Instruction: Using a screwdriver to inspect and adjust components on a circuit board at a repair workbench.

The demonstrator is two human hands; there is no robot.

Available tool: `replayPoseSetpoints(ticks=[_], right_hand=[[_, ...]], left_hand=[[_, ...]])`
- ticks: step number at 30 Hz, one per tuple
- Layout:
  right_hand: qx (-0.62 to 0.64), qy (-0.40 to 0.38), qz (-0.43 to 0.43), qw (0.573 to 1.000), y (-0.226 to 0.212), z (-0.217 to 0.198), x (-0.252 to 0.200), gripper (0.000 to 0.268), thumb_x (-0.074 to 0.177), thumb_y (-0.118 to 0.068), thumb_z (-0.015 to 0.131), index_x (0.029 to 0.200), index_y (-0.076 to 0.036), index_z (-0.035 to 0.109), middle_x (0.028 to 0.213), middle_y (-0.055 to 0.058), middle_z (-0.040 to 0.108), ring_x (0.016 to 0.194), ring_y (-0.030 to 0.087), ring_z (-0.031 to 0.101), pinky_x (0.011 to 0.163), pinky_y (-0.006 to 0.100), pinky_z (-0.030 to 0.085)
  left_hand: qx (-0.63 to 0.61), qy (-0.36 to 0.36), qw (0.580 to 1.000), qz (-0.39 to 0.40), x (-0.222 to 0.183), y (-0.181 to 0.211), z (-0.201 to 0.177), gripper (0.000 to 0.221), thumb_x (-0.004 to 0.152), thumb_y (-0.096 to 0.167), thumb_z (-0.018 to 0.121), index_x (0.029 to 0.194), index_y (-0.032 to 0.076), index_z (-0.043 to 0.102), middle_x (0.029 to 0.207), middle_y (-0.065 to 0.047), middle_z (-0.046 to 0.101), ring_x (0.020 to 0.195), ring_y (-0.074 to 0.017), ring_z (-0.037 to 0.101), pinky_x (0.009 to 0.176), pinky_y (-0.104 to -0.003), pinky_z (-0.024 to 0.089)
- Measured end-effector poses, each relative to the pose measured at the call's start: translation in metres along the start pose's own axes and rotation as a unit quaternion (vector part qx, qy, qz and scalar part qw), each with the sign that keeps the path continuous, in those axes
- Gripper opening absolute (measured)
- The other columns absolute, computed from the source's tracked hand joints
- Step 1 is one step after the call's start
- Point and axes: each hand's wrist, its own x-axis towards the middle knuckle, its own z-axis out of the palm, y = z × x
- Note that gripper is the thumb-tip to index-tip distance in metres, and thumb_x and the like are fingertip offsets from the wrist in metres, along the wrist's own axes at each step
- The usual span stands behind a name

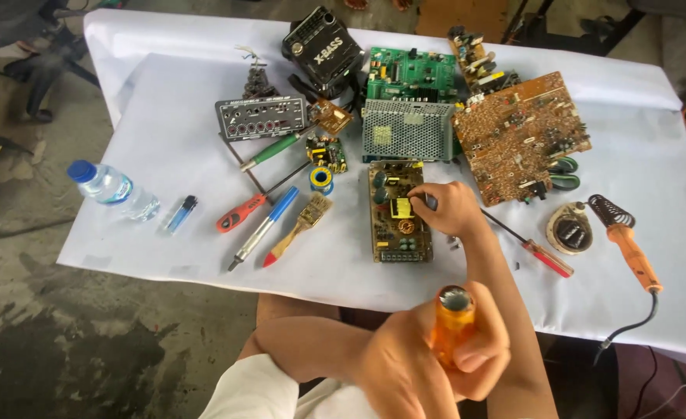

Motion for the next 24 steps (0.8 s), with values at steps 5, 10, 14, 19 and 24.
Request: replayPoseSetpoints(ticks=[5,10,14,19,24], right_hand=[[0.007,0.034,-0.028,0.999,-0.002,0.002,-0.004,0.025,0.096,-0.032,0.067,0.107,-0.017,0.083,0.044,-0.003,0.057,0.033,0.013,0.034,0.038,0.033,0.029],[0.008,0.036,-0.032,0.999,0.004,0.003,-0.005,0.026,0.097,-0.033,0.065,0.108,-0.018,0.083,0.041,-0.003,0.049,0.033,0.013,0.032,0.038,0.033,0.026],[0.007,0.032,-0.032,0.999,0.002,0.003,-0.003,0.026,0.097,-0.033,0.065,0.108,-0.016,0.083,0.045,-0.001,0.057,0.033,0.014,0.038,0.039,0.034,0.032],[0.048,0.033,0.014,0.998,-0.001,0.002,-0.004,0.018,0.092,-0.028,0.069,0.102,-0.020,0.082,0.039,0.001,0.048,0.033,0.020,0.039,0.044,0.034,0.037],[0.027,0.023,-0.011,0.999,0.001,0.000,-0.004,0.024,0.096,-0.032,0.065,0.105,-0.018,0.081,0.041,-0.002,0.046,0.035,0.014,0.033,0.041,0.034,0.028]], left_hand=[[-0.112,0.028,0.942,-0.316,0.033,0.023,0.001,0.017,0.057,0.020,0.040,0.070,0.015,0.030,0.053,-0.005,0.026,0.050,-0.0119,0.021,0.049,-0.027,0.011],[0.065,0.047,0.995,0.056,0.020,0.013,0.020,0.052,0.106,0.036,0.058,0.067,0.018,0.029,0.095,-0.003,0.025,0.063,-0.0156,0.018,0.059,-0.028,0.017],[0.079,0.108,0.990,-0.046,0.014,0.008,0.012,0.043,0.088,0.039,0.053,0.065,0.017,0.023,0.076,-0.005,0.025,0.057,-0.0140,0.018,0.056,-0.029,0.013],[0.089,0.177,0.967,-0.163,0.005,0.001,0.005,0.040,0.068,0.042,0.047,0.063,0.017,0.016,0.055,-0.008,0.025,0.050,-0.0123,0.017,0.053,-0.030,0.008],[0.014,0.514,0.840,-0.173,0.023,-0.003,0.039,0.030,0.073,0.031,0.044,0.058,0.013,0.026,0.046,-0.001,0.012,0.038,-0.0151,0.018,0.046,-0.032,0.007]])
